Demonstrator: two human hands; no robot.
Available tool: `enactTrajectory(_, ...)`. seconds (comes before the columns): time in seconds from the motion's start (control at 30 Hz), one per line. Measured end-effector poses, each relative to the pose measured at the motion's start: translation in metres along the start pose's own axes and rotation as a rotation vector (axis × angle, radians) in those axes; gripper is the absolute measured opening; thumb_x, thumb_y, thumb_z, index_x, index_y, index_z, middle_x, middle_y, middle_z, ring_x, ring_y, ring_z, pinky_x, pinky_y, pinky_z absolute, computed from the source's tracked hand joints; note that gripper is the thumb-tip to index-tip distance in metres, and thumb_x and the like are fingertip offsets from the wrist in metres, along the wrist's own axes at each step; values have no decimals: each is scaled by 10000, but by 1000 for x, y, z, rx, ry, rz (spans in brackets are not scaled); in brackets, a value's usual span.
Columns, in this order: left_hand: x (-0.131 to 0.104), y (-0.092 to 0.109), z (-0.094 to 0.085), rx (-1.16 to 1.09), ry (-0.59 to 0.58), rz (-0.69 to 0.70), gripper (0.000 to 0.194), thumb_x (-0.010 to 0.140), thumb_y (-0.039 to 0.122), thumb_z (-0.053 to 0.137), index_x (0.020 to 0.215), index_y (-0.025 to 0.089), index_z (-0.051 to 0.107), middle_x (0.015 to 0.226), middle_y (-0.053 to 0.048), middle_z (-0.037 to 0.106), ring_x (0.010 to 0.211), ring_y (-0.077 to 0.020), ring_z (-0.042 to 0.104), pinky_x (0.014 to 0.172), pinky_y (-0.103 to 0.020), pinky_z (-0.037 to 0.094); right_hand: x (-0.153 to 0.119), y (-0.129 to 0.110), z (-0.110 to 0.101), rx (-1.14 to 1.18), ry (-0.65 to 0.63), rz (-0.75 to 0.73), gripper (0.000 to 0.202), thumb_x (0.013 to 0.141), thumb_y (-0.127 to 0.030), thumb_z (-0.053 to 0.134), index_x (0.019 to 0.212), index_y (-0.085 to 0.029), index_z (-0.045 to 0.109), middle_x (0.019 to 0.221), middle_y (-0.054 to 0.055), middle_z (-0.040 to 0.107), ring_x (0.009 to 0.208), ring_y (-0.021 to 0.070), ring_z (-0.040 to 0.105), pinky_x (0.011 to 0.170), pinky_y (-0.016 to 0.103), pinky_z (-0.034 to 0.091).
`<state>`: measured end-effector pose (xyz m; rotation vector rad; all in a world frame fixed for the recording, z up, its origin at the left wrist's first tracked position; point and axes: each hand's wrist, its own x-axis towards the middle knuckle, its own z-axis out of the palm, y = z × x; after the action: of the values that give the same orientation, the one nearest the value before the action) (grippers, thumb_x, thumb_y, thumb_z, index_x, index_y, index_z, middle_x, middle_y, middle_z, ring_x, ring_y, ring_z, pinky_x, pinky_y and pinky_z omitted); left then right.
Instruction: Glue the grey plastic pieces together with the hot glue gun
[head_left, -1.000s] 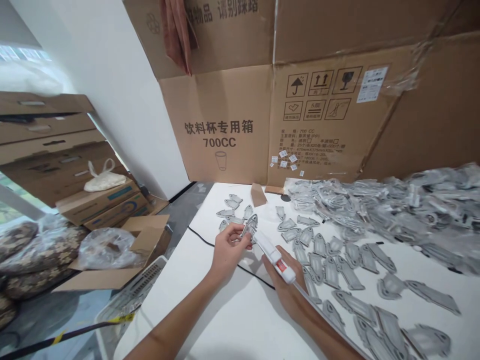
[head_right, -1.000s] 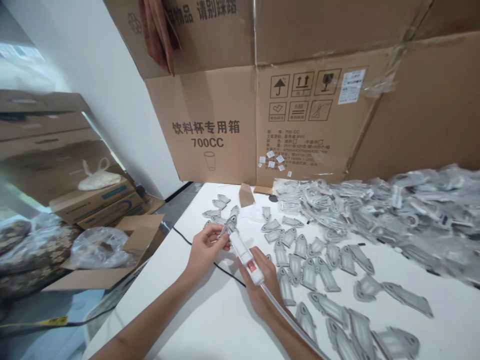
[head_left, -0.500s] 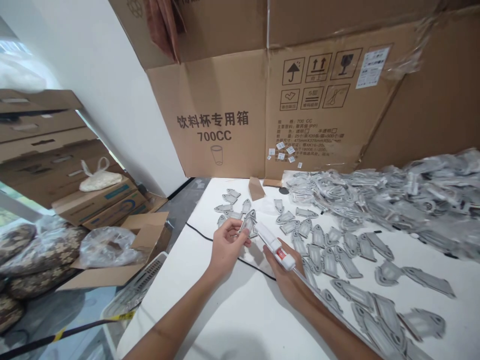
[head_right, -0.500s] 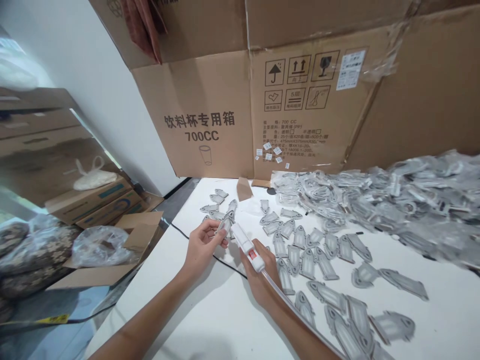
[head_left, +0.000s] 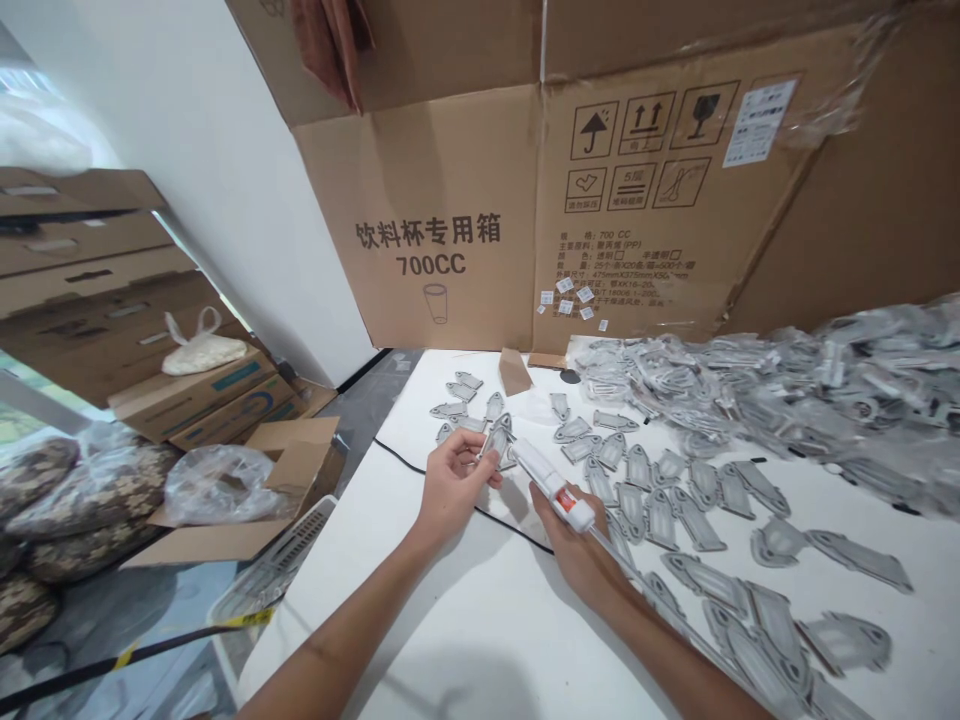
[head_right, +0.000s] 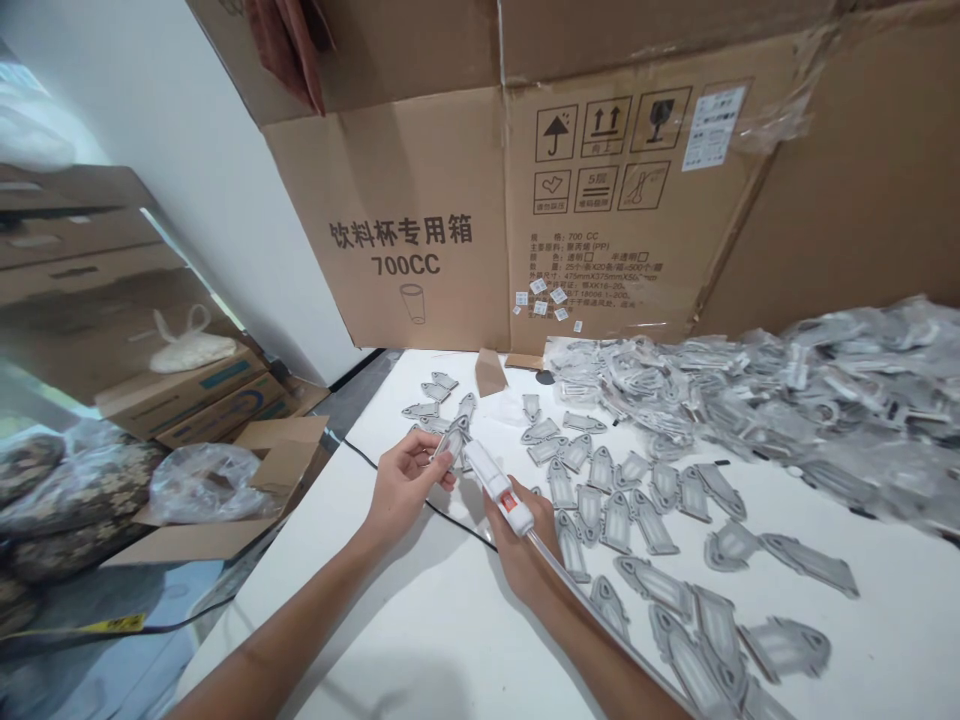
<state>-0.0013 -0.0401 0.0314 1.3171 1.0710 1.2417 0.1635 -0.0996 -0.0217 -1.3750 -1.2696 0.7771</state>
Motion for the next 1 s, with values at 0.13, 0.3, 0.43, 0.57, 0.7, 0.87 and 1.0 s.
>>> enactTrajectory(0.13, 0, 0, 0, 3, -11, 6, 381, 791, 502, 842, 885, 181, 660, 773, -7, 662, 575, -152, 684, 578, -296, 611, 0, 2, -2, -23, -13, -7, 445, 987, -501, 577, 669, -249, 394, 550, -56, 407, 530, 143, 378, 544, 320, 322)
enactTrajectory(0.3, -1, 2, -1, 15, -14, -8, 381, 791, 501, 840, 883, 181, 656, 779, -4, 664, 577, -151, 685, 582, -293, 605, -1, 1, -2, 19, -27, -12, 432, 983, -463, 580, 677, -252, 360, 554, -68, 344, 537, 134, 321, 527, 321, 293)
enactTrajectory(0.43, 0, 2, -1, 17, -11, -10, 378, 794, 494, 839, 889, 179, 652, 773, -2, 663, 580, -152, 688, 582, -286, 600, 0, 0, -2, 12, -25, -17, 438, 975, -454, 589, 674, -255, 342, 563, -66, 340, 552, 135, 314, 535, 320, 286)
enactTrajectory(0.57, 0, 2, -1, 20, -17, -8, 374, 800, 496, 834, 894, 181, 657, 768, -2, 662, 586, -154, 690, 590, -287, 601, 1, 2, -2, 0, -22, -31, 453, 980, -480, 579, 673, -253, 335, 572, -69, 334, 560, 129, 305, 535, 305, 278)
enactTrajectory(0.7, 0, 1, -1, 29, -16, 3, 362, 808, 490, 831, 898, 184, 661, 782, -4, 665, 594, -155, 693, 588, -287, 605, 2, 5, 0, -2, -6, -27, 448, 966, -499, 585, 671, -253, 356, 566, -72, 353, 549, 127, 322, 529, 287, 293)
enactTrajectory(0.87, 1, -2, -1, 58, -6, 31, 361, 816, 499, 826, 927, 189, 679, 798, -12, 685, 603, -161, 700, 604, -296, 619, 2, 2, -1, -22, 2, -21, 425, 963, -516, 587, 664, -224, 508, 544, -39, 463, 520, 144, 416, 544, 301, 354)
enactTrajectory(1.0, 1, -5, -2, 77, -3, 50, 350, 833, 495, 813, 937, 190, 677, 799, -12, 687, 621, -164, 704, 619, -299, 622, 1, -3, -3, -9, -17, 19, 459, 965, -555, 583, 667, -209, 540, 522, -40, 446, 507, 145, 416, 533, 304, 348)
